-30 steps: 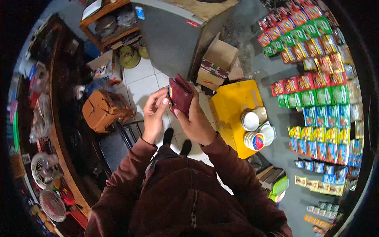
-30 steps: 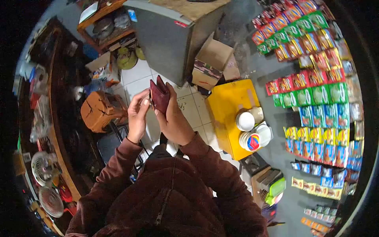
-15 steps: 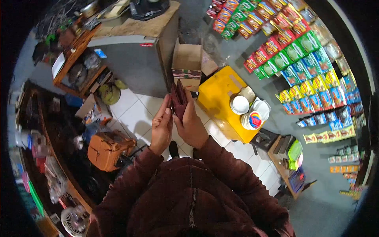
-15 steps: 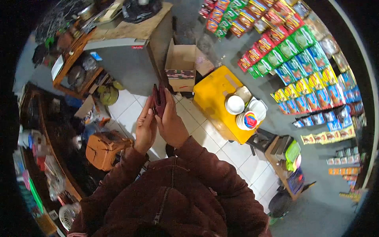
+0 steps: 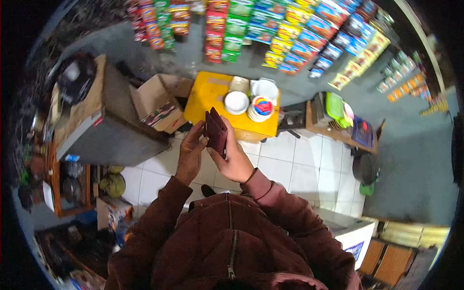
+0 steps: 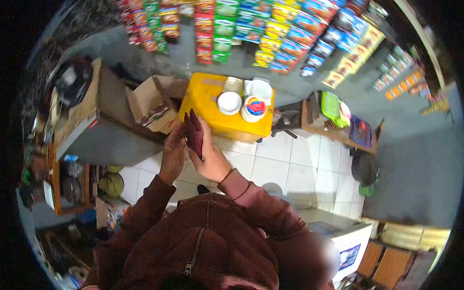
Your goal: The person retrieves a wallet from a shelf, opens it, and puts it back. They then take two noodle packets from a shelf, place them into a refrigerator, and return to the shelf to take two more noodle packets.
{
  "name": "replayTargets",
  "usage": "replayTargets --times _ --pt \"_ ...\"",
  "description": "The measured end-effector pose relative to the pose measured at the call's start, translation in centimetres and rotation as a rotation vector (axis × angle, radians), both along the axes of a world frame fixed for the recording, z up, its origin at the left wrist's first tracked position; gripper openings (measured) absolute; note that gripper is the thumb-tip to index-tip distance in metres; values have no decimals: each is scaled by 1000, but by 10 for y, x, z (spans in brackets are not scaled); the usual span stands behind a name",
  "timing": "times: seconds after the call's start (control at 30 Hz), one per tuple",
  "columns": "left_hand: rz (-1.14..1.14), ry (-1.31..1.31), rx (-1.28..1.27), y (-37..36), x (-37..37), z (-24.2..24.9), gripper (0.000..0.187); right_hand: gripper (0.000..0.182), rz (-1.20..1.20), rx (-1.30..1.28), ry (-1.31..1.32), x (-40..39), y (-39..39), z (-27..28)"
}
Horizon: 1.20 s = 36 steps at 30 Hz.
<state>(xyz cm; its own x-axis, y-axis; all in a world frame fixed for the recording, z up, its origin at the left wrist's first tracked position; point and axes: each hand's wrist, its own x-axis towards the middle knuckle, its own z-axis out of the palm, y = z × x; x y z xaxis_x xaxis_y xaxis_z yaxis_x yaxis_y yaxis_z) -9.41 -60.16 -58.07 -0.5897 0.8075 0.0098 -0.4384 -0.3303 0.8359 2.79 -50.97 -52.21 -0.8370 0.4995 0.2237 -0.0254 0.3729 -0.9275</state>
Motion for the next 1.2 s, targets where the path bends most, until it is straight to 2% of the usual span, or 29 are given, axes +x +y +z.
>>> replayTargets --times 0.2,0.3,0.37,0.5,0.57,0.63,0.7,0.73,0.77,0.8,0.87,0.93,0.97,1.03,1.07,1.13,1.17,1.2 --pt "-277 -84 32 77 50 -11 50 82 -256 8 19 77 51 -4" --pt "-355 -107 4 113 86 -15 41 81 -370 -16 11 122 75 -6" --pt "-404 32 4 133 110 -13 29 80 -445 -26 4 149 88 -6" --pt "-492 82 4 175 163 -10 22 78 -581 -68 -1 202 106 -7" --pt "-534 240 -154 191 194 6 24 77 -656 -73 18 233 115 -10" --pt "-609 335 -166 203 216 23 23 70 -739 -346 116 280 124 -26" --pt "-602 713 -130 209 229 30 24 62 -942 -494 247 351 131 -51" --pt "-635 696 -61 209 227 26 26 59 -1183 -265 61 405 130 -81" --pt "-656 699 -51 210 222 20 26 56 -1375 -219 72 461 128 -109" --pt "-674 686 -80 209 215 13 26 50 -1573 -96 52 516 123 -122" --pt "-677 677 -122 207 198 -10 26 37 -1742 263 79 621 97 -130" --pt "-595 578 -421 200 178 -41 27 32 -2100 -440 -271 685 44 -112" --pt "-540 587 -423 195 170 -50 27 33 -2123 -393 -381 733 21 -136" --pt "-628 733 -441 195 157 -57 28 36 -2145 -322 -528 795 -35 -169" --pt "-558 739 -422 195 159 -49 28 37 -2142 -344 -592 816 -60 -180" --pt "-622 529 -441 199 168 -31 30 40 -2115 -435 -668 842 -97 -205" --pt "-569 531 -427 203 169 -27 30 42 -2095 -490 -694 851 -110 -217" --pt "-610 464 -431 205 168 -25 31 44 -2060 -535 -714 851 -119 -222"
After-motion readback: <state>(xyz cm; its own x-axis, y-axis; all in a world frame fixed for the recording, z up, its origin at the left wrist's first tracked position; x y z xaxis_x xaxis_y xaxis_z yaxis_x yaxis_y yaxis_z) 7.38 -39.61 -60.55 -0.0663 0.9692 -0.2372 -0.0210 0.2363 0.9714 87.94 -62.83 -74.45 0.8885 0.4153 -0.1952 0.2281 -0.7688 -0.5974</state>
